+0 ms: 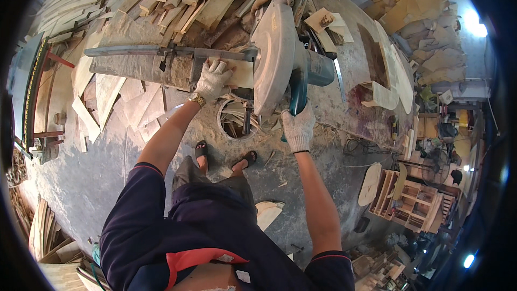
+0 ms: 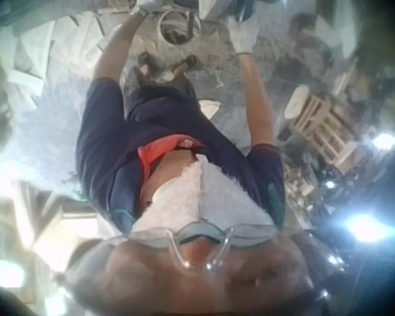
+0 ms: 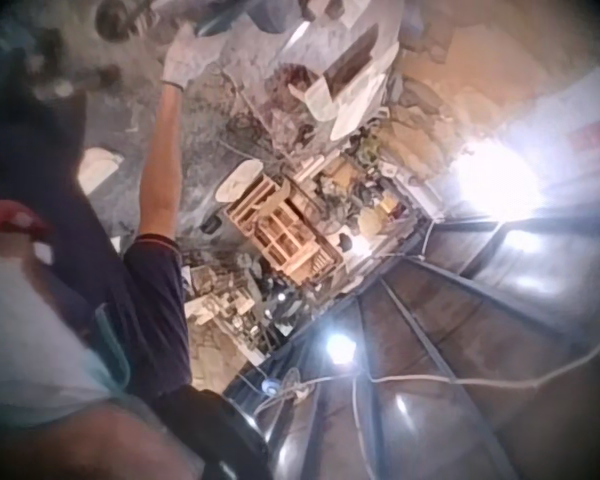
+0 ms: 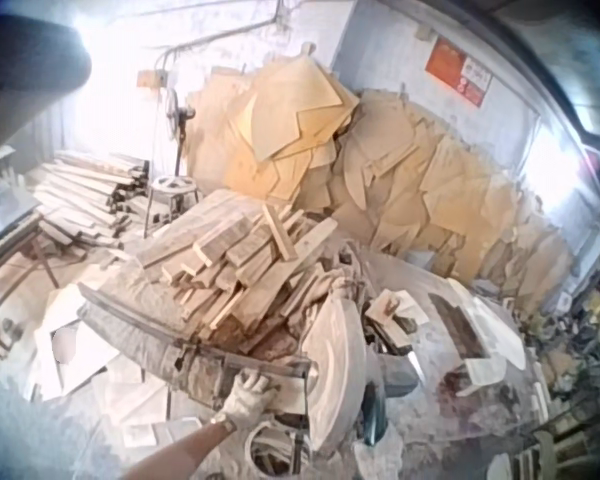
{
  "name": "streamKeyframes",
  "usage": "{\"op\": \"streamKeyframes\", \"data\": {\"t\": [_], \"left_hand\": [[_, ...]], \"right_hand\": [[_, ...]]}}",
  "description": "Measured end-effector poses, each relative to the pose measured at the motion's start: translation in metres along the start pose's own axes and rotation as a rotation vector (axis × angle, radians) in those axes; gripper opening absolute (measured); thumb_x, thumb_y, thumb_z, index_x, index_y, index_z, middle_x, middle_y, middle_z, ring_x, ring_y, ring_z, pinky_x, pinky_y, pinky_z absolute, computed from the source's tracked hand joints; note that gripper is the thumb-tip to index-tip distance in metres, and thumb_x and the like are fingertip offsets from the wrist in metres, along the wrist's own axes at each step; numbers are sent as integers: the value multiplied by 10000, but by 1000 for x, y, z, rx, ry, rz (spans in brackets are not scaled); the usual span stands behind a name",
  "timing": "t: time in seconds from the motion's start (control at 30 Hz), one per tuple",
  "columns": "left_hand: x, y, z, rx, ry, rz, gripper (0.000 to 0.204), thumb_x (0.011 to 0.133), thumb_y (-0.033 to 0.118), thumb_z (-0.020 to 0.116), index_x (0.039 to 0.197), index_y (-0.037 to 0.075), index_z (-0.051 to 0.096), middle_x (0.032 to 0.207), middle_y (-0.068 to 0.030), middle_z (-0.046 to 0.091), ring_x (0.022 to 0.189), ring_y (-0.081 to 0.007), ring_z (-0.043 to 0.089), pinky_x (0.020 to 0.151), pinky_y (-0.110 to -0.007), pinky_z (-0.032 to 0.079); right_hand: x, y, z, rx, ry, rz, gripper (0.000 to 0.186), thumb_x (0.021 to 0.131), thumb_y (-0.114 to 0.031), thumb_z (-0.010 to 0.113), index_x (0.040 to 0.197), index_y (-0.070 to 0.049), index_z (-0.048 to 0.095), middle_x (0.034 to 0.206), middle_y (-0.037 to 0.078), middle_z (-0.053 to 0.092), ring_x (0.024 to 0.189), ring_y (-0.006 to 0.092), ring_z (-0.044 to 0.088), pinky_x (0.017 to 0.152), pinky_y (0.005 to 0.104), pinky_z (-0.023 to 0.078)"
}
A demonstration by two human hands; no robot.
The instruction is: The person repeatedly cuts small wooden pieces using a miter saw, then places them on a curved wooden template. They mark the pieces with a pen and use a nail gun to fasten them to the template. The person continues cutting and assembling additional pieces throughout the clip.
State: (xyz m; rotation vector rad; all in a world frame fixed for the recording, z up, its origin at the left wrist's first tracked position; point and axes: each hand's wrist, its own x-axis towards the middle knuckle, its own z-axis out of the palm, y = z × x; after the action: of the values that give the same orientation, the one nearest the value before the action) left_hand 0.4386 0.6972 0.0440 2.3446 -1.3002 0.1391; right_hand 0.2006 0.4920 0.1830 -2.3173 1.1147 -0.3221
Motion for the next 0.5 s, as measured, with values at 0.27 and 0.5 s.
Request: {"op": "streamKeyframes", "data": {"t": [0.27, 0.5], "left_hand": [[0, 2, -2, -11, -5, -4, 704, 834, 498, 787, 1438, 184, 606, 1442, -159, 546, 1435, -433, 438, 1181, -681, 278], [-1, 1, -2, -16, -15, 2, 687, 858, 525, 753, 1430, 170, 615, 1450, -177, 539, 1457, -440, 415, 1187, -694, 258]], "right_hand": [[-3, 0, 2, 30, -19, 31, 475, 769, -287, 740, 1127, 1, 620, 841, 137, 627, 696, 286, 618, 656, 460, 521], [-5, -2, 4, -16, 2, 86, 614, 763, -281, 747, 1274, 25, 600, 988, 189, 662, 831, 333, 662, 747, 486, 539]]}}
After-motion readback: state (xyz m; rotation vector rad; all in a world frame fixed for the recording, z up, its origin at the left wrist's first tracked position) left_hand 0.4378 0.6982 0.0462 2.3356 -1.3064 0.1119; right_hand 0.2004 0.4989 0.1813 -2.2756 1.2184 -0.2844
